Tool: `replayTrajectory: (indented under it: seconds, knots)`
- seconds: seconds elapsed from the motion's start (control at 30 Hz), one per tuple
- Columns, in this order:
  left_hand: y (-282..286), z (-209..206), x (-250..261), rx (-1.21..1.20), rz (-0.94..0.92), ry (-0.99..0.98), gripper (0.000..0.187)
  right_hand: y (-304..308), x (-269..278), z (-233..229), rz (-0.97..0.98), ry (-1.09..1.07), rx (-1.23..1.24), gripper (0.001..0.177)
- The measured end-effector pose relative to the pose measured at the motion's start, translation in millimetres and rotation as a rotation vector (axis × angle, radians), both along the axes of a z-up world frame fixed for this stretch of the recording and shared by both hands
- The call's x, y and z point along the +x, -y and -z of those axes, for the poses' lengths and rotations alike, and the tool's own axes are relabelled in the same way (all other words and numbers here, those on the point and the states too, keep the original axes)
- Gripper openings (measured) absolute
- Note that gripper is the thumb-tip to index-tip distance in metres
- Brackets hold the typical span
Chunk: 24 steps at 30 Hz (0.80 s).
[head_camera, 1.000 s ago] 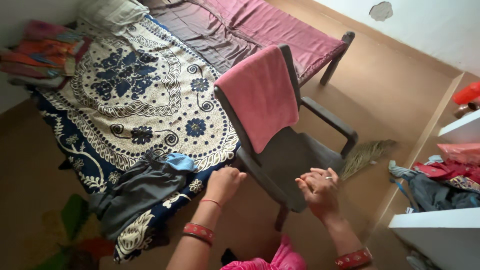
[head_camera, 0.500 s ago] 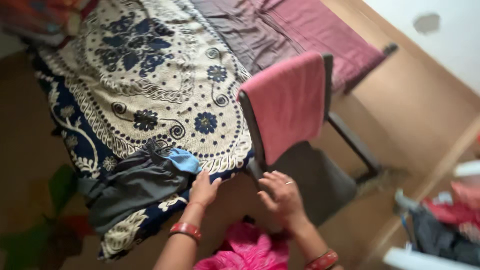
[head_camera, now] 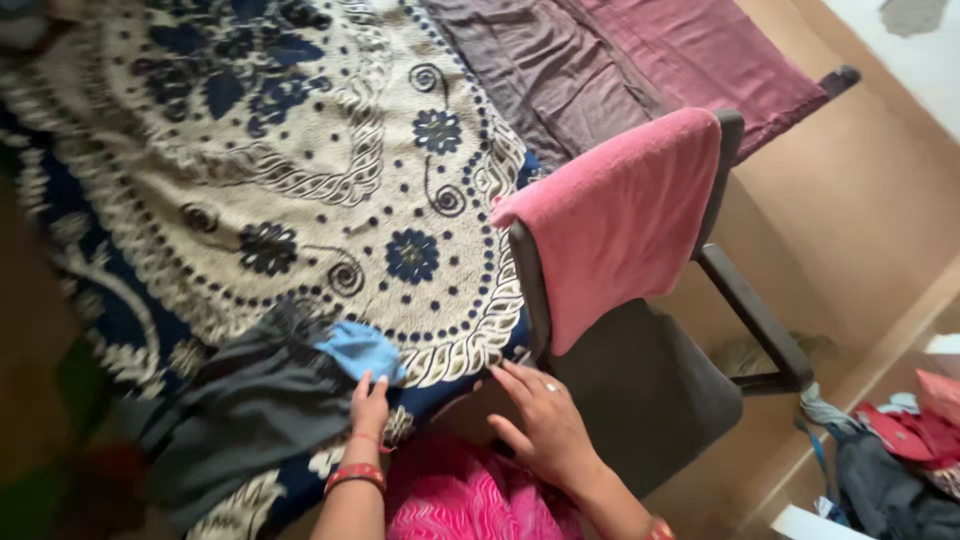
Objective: The person wipes the seat, backrest, and armrests of a plastic chair with a cloth, handling the chair to reach different surfaces.
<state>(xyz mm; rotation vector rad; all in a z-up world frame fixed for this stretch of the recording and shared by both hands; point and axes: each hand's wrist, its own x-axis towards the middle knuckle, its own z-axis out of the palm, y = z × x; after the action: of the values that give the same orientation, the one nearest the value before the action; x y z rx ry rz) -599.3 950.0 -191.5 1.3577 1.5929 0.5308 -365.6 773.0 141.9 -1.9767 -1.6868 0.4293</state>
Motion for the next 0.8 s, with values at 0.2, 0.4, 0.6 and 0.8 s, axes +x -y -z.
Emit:
replayTrajectory:
  seconds: [0.2,0.4,0.6,0.8]
  knots:
    - [-41,33,12,-0.342,-0.135,0.117,0.053,18,9,35,0.139,0.015,-0.134,0.060]
    - [-54,18,41,-0.162,-0.071,0.188,0.036,21,0,54,0.342,-0.136,-0.179,0.053]
    - [-48,-125,133,0.074,0.317,0.327,0.021,1,1,39,0.658,-0.219,-0.017,0.063]
    - [-3,-311,203,-0.485,0.905,0.869,0.048,-7,18,11,0.940,-0.968,0.284,0.051]
